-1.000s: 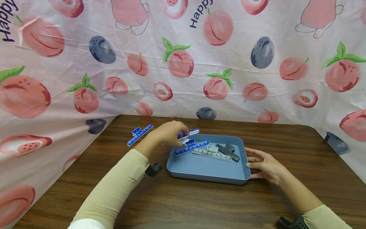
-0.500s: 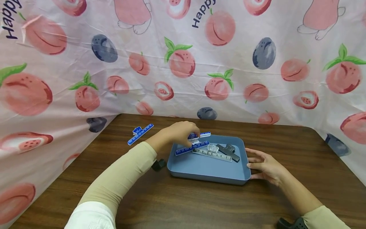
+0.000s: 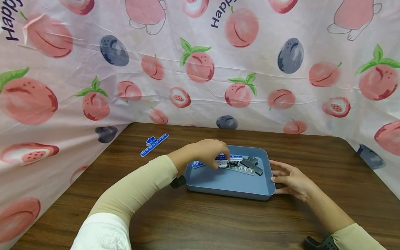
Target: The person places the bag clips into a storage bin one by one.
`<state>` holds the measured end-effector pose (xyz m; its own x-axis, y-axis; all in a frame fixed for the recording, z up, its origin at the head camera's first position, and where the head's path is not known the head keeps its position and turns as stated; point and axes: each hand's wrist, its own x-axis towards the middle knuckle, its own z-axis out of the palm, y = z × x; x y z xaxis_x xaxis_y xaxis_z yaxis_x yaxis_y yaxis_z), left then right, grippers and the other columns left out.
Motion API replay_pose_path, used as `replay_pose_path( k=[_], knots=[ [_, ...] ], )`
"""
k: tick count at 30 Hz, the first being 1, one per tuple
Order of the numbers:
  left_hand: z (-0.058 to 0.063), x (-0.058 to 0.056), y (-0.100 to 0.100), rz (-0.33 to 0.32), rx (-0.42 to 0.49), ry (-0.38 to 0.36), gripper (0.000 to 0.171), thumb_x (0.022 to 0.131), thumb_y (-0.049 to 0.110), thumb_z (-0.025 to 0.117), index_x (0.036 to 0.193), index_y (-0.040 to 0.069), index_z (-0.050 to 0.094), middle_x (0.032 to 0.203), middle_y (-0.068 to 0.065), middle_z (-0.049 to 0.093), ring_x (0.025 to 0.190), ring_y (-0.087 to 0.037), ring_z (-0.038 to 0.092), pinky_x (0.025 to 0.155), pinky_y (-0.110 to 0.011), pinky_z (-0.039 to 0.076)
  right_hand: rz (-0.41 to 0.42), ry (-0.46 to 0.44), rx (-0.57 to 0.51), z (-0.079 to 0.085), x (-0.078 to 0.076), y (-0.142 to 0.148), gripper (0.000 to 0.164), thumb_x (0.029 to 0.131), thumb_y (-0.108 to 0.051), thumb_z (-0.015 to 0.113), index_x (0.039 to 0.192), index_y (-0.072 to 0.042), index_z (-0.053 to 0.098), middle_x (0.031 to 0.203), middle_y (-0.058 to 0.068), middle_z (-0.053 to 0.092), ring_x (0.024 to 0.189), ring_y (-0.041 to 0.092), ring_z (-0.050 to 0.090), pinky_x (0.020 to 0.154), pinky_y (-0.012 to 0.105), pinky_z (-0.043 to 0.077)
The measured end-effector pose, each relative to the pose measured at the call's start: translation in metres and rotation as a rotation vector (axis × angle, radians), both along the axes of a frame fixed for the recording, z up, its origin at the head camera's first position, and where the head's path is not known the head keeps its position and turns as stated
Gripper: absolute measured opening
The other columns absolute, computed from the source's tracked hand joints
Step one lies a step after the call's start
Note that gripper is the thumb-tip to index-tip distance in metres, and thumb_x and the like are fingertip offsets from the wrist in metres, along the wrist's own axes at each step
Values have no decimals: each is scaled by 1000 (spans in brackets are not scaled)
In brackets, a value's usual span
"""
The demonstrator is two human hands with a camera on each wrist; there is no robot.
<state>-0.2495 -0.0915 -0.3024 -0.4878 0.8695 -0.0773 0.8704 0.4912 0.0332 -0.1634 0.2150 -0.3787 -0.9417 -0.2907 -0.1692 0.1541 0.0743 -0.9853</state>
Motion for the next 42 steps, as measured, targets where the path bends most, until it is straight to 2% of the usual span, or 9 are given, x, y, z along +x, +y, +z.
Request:
replay_pose_path(
  k=[6, 10, 16, 24, 34, 38, 42],
  knots=[
    [-4, 3, 9, -35, -35, -19, 37, 76, 13, 76, 112, 18, 70, 116, 4, 63, 103, -11, 56, 85, -33, 49, 4, -1, 0, 1, 1, -1, 76, 91, 2, 61, 154, 0, 17, 138, 32, 44, 96, 26, 65, 76, 49, 56],
    [-6, 3, 15, -68, -42, -39, 36, 77, 12, 76, 112, 17, 69, 115, 4, 63, 98, -10, 54, 79, -29, 48, -1, 1, 5, 2, 1, -1, 76, 92, 2, 60, 154, 0, 17, 140, 35, 41, 96, 26, 65, 76, 49, 56],
    [-10, 6, 24, -114, -64, -78, 32, 76, 10, 77, 107, 16, 70, 112, 3, 63, 99, -11, 56, 83, -25, 46, -9, -5, 14, 0, 2, 1, 77, 92, 2, 60, 155, -1, 16, 141, 35, 40, 97, 26, 64, 76, 50, 56],
    [-17, 8, 26, -90, -115, -112, 31, 75, 10, 80, 103, 19, 71, 107, 5, 62, 97, -8, 53, 89, -25, 45, -10, -3, 21, 2, 1, -1, 76, 92, 3, 59, 154, -1, 16, 142, 37, 37, 97, 26, 64, 76, 49, 56],
    [-27, 8, 26, -79, -165, -140, 26, 74, 8, 83, 93, 18, 68, 98, 6, 59, 90, -8, 52, 84, -22, 45, -10, -5, 16, 1, 1, -1, 76, 92, 3, 60, 154, -1, 16, 141, 36, 39, 96, 26, 64, 76, 49, 56],
    [-26, 8, 25, -73, -188, -154, 26, 75, 11, 83, 96, 18, 69, 100, 6, 61, 93, -8, 53, 87, -23, 45, -6, -2, 16, 1, 2, -1, 76, 92, 2, 60, 154, -1, 16, 142, 36, 38, 96, 26, 65, 76, 49, 56],
    [-20, 9, 25, -40, -203, -206, 30, 75, 11, 84, 101, 18, 71, 107, 5, 64, 103, -10, 56, 95, -26, 45, -7, -2, 14, 1, 2, -1, 77, 92, 1, 61, 154, -1, 16, 141, 35, 39, 97, 26, 65, 76, 49, 56]
  ],
)
